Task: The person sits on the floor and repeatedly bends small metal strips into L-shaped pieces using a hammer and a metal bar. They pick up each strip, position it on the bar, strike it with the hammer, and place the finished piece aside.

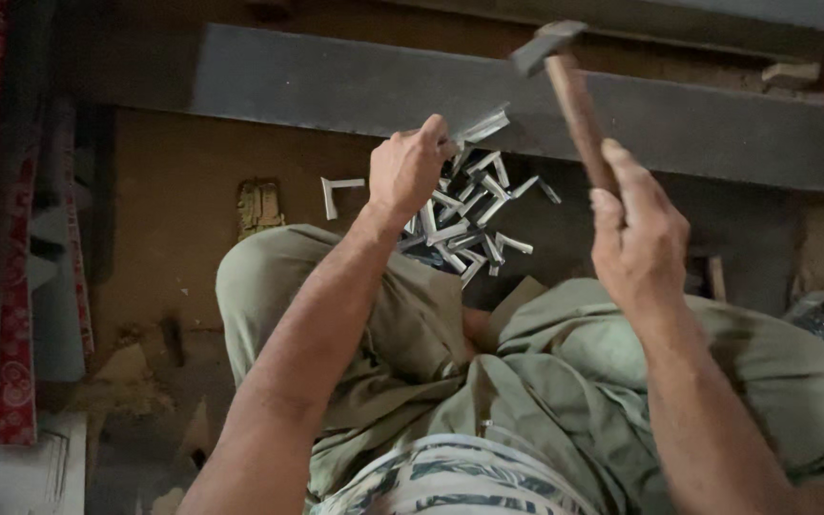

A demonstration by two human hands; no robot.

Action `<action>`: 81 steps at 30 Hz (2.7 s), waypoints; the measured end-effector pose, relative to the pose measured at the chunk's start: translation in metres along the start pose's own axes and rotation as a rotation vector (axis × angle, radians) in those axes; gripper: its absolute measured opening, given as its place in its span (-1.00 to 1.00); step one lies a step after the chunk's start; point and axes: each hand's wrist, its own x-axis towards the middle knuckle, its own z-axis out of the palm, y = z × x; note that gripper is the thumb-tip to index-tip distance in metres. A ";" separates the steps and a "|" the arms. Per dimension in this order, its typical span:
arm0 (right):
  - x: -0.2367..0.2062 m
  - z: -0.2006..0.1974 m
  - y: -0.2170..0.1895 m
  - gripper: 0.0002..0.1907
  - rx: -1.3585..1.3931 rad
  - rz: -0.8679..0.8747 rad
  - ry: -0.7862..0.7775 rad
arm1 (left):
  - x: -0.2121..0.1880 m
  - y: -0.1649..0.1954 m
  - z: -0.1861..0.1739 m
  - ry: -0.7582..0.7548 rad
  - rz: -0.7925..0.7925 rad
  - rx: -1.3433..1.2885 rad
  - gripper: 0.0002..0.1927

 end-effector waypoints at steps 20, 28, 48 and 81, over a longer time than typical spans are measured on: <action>0.011 -0.001 -0.031 -0.61 -0.091 -0.002 -0.173 | -0.006 -0.009 0.003 0.016 0.052 0.020 -0.81; 0.005 -0.003 -0.017 -0.58 -0.065 0.165 -0.153 | -0.002 -0.015 0.022 -0.247 -0.401 -0.386 -0.76; -0.009 0.042 -0.009 -0.60 -0.036 -0.050 -0.017 | -0.001 -0.027 0.031 -0.429 -0.845 -1.133 -0.65; -0.067 -0.015 -0.040 -0.71 0.341 0.497 -0.518 | -0.067 0.087 -0.048 -0.145 0.686 -0.633 -0.75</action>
